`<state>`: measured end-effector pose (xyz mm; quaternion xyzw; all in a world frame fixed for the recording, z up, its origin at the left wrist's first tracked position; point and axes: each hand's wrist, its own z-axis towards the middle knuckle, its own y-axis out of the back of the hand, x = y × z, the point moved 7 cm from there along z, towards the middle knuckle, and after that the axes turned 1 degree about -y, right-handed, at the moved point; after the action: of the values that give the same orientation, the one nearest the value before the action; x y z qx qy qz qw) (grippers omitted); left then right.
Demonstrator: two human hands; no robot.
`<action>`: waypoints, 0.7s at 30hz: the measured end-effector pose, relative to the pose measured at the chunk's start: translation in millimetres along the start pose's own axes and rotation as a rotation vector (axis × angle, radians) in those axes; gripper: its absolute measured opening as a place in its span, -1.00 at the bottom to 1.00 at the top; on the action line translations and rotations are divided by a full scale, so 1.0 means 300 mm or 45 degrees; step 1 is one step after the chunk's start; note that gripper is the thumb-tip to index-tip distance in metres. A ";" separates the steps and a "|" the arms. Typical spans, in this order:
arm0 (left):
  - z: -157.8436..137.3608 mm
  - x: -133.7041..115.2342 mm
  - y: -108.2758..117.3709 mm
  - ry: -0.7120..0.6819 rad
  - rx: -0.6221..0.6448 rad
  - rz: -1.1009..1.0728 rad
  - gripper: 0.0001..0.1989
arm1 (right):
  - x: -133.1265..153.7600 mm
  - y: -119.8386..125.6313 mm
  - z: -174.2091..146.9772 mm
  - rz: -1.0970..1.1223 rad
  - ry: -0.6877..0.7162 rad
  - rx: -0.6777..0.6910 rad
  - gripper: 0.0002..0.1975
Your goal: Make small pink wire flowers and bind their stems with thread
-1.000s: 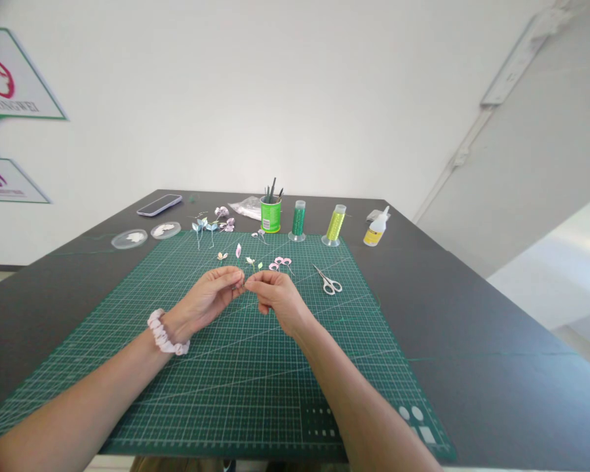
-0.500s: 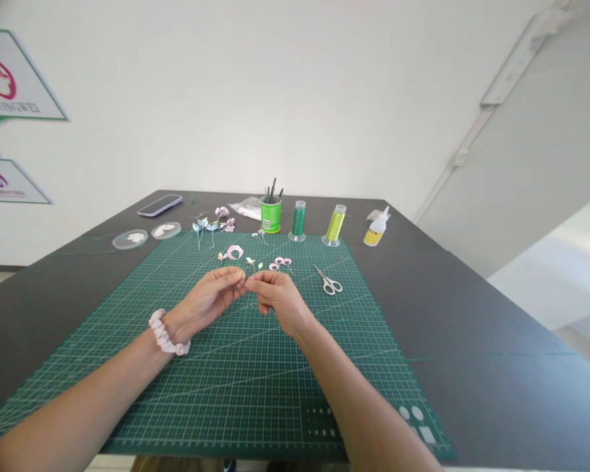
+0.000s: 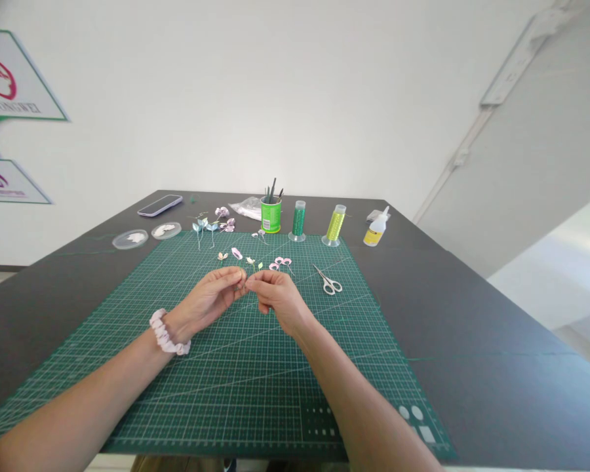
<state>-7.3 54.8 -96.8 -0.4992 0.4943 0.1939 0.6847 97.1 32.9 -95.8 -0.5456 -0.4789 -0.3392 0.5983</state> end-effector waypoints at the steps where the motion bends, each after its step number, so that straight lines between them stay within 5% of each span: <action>1: 0.000 -0.001 -0.001 -0.001 0.001 -0.001 -0.80 | 0.001 0.000 -0.001 -0.001 0.002 0.000 -0.73; 21: -0.005 -0.008 -0.015 -0.006 0.004 0.012 -0.77 | 0.001 -0.006 -0.003 -0.001 -0.023 0.009 -0.74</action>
<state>-5.6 52.2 -92.4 -0.4955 0.4952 0.1976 0.6857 95.7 31.8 -94.9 -0.5464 -0.4858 -0.3329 0.5955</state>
